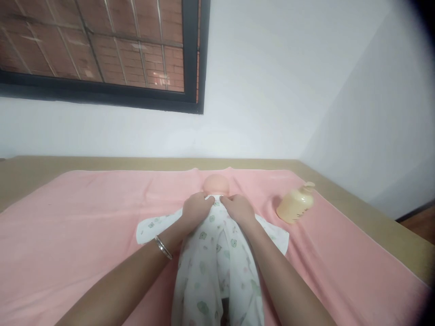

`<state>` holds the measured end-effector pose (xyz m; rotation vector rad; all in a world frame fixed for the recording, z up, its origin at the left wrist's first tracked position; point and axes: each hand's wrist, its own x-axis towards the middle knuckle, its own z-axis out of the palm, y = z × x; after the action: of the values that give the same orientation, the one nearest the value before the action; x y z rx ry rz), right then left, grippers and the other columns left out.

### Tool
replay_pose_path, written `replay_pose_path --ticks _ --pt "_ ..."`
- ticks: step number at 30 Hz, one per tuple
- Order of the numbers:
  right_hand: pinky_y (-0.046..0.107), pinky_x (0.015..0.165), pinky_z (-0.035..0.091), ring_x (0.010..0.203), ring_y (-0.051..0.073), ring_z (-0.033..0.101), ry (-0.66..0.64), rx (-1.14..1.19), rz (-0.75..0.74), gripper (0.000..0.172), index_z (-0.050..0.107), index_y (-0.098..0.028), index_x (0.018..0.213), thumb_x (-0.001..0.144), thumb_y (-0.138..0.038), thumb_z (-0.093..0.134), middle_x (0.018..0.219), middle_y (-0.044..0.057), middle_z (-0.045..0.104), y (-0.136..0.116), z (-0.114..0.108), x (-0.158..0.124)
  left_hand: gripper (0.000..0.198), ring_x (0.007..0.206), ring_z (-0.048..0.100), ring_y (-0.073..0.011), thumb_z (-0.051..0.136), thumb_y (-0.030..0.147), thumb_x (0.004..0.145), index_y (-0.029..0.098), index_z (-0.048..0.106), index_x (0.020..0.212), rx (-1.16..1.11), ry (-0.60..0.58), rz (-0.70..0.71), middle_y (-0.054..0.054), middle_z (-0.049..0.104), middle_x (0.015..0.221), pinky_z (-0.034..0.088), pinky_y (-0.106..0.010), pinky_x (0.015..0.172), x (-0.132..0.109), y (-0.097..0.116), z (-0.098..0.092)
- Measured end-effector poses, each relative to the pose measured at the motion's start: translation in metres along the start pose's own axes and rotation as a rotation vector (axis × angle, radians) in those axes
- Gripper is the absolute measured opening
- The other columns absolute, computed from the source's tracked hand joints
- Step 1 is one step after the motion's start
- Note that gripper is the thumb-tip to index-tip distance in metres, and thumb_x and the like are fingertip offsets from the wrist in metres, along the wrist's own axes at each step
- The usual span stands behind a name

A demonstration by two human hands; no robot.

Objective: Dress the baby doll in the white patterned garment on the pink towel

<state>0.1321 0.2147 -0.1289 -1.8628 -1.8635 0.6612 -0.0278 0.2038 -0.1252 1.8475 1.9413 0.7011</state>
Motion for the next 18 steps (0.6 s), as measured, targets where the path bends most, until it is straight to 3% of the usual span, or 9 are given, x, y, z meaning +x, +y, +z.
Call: replay_pose_path --ticks 18 --pt "0.023 0.048 0.029 0.056 0.015 0.056 -0.012 0.017 0.012 0.044 0.062 -0.019 0.069 0.083 -0.053 0.039 0.058 0.004 0.062 -0.0008 -0.001 -0.0016 0.032 0.071 0.057 -0.0187 0.039 0.04 0.08 0.019 0.063 0.074 0.002 0.02 0.019 -0.006 0.068 0.08 0.035 -0.026 0.059 0.0007 -0.0038 0.0034"
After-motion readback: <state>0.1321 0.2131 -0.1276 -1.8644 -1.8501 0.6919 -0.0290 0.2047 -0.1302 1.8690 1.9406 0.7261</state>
